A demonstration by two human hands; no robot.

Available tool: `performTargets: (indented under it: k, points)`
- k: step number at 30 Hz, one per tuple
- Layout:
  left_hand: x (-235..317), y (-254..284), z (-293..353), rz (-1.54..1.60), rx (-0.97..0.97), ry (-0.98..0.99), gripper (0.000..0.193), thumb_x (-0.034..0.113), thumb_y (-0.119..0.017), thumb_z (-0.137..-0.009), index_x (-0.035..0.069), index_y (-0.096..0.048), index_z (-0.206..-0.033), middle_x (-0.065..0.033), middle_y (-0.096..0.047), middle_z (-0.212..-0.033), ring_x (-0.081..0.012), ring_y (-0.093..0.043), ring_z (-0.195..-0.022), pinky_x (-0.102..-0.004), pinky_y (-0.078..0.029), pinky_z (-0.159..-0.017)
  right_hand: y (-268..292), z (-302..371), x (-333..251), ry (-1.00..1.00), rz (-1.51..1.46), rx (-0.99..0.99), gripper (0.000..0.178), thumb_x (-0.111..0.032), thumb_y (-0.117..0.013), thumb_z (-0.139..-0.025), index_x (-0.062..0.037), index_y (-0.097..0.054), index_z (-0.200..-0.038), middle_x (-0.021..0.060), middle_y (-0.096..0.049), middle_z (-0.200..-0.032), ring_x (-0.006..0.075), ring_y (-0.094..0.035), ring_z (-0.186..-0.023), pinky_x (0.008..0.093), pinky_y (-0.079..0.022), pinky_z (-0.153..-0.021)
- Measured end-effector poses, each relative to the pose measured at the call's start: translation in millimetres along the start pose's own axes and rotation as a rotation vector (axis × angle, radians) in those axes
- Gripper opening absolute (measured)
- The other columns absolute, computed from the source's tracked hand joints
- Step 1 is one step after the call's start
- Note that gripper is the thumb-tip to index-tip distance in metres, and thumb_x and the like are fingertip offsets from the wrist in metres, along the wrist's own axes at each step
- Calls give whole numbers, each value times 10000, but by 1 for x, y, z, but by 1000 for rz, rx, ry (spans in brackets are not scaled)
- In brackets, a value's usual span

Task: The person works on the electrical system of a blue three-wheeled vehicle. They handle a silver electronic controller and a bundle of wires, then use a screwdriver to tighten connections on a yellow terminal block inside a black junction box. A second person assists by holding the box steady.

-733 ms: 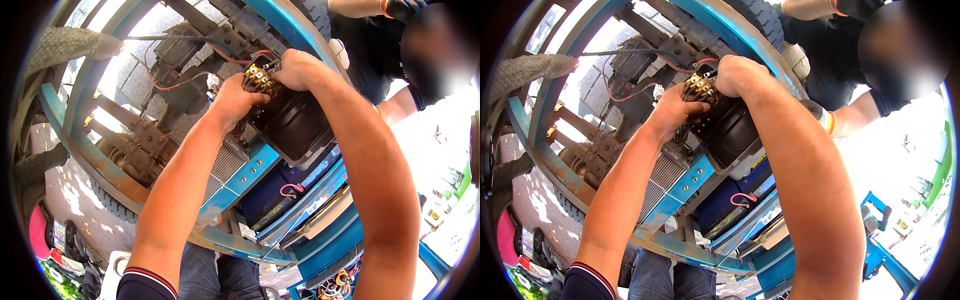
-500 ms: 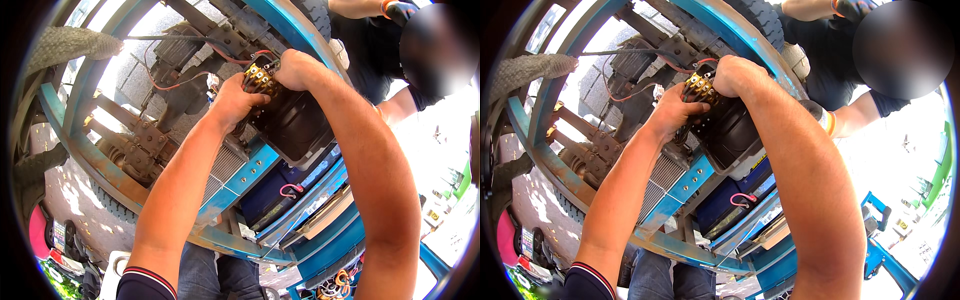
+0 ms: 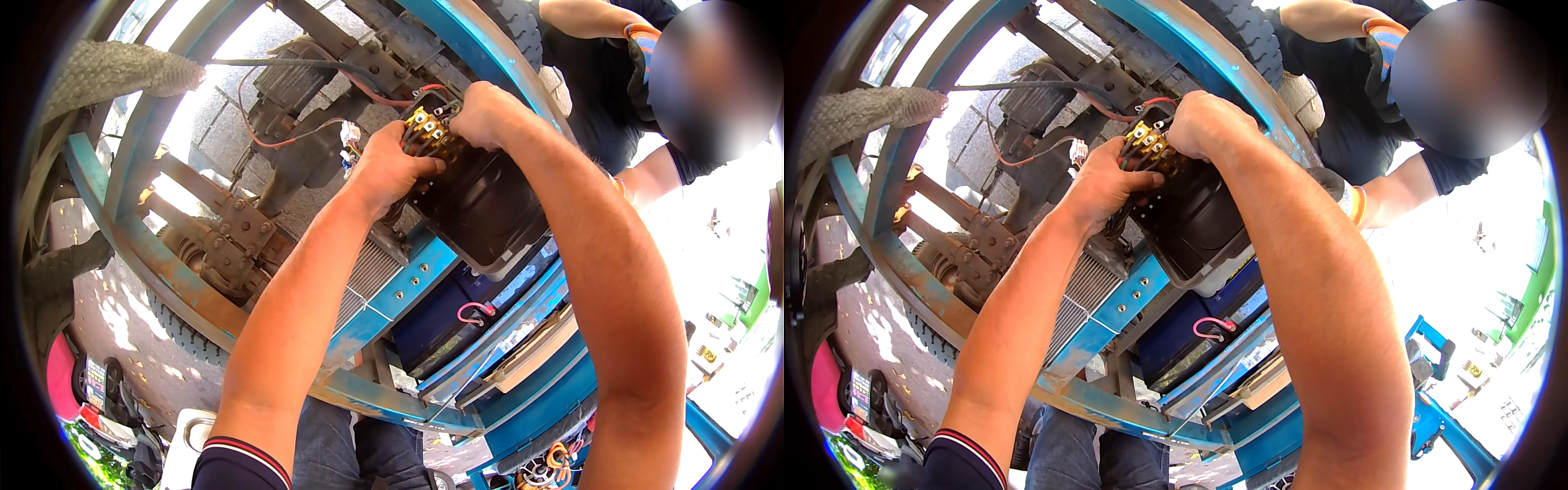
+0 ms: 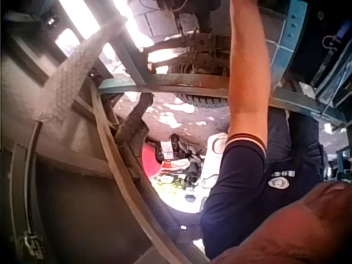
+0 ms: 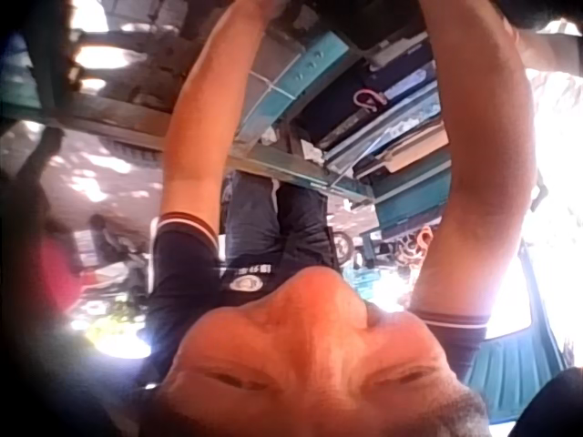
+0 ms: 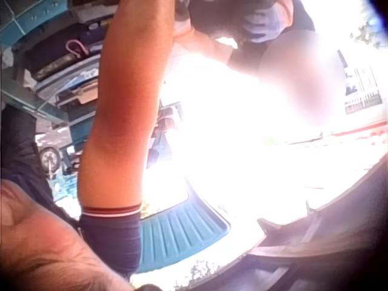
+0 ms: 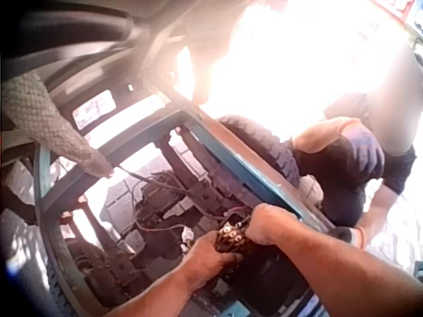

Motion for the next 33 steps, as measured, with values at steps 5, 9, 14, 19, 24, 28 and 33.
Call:
performTargets:
  k: [5,9,14,19,24,28,33]
  points:
    - [1,-1,0,20,-8,-4,423,-20,-797,-798,-8,-584,-1164,-95,-687,-995,-171,-676,-811,-311,-555,-633,-2,-4,4,81,16,113,326,-261,-720,-824,62,-724,-782,164,-694,-687,269,-701,-635,396,-560,-622]
    - [0,5,2,39,-6,8,429,6,-805,-817,13,-593,-1190,-62,-691,-1007,-140,-667,-838,-285,-544,-647,0,2,2,107,23,128,364,-278,-731,-818,82,-740,-874,215,-727,-798,319,-738,-766,423,-577,-709]
    - [8,5,10,62,-10,5,421,-4,-791,-824,-3,-584,-1190,-81,-686,-1018,-159,-672,-840,-302,-553,-670,0,2,4,104,99,80,341,-179,-705,-822,24,-752,-1092,231,-743,-1063,375,-730,-1021,453,-582,-858]
    - [9,7,21,147,-29,-66,455,-6,-792,-828,-6,-572,-1226,-73,-683,-1035,-145,-663,-856,-288,-542,-694,-2,-2,5,93,152,51,346,-78,-659,-834,1,-750,-1159,214,-744,-1150,385,-719,-1102,456,-585,-899]
    - [7,9,25,178,-29,-72,500,-13,-789,-831,-12,-555,-1273,-73,-680,-1046,-141,-656,-876,-277,-534,-703,-2,4,1,125,148,74,350,-83,-649,-847,10,-744,-1170,216,-740,-1165,390,-715,-1108,465,-582,-909]
    - [8,6,24,227,-60,-96,529,-20,-787,-835,-16,-544,-1306,-77,-677,-1067,-141,-654,-893,-281,-535,-712,7,11,2,184,109,147,313,-109,-651,-846,31,-747,-1109,234,-740,-1107,384,-721,-1052,453,-579,-887]
    - [10,10,25,185,-56,-95,533,-34,-782,-836,-22,-541,-1312,-87,-678,-1099,-155,-663,-956,-300,-553,-787,32,41,1,303,-179,-12,283,-134,-629,-870,60,-740,-1043,149,-753,-876,206,-733,-777,330,-577,-683]
Point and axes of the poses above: each hand's wrist, its own z-axis away from the middle knuckle, its own y-axis out of the back of the hand, x = y × z, the point moved 3 cm from there along -z, towards the middle knuckle
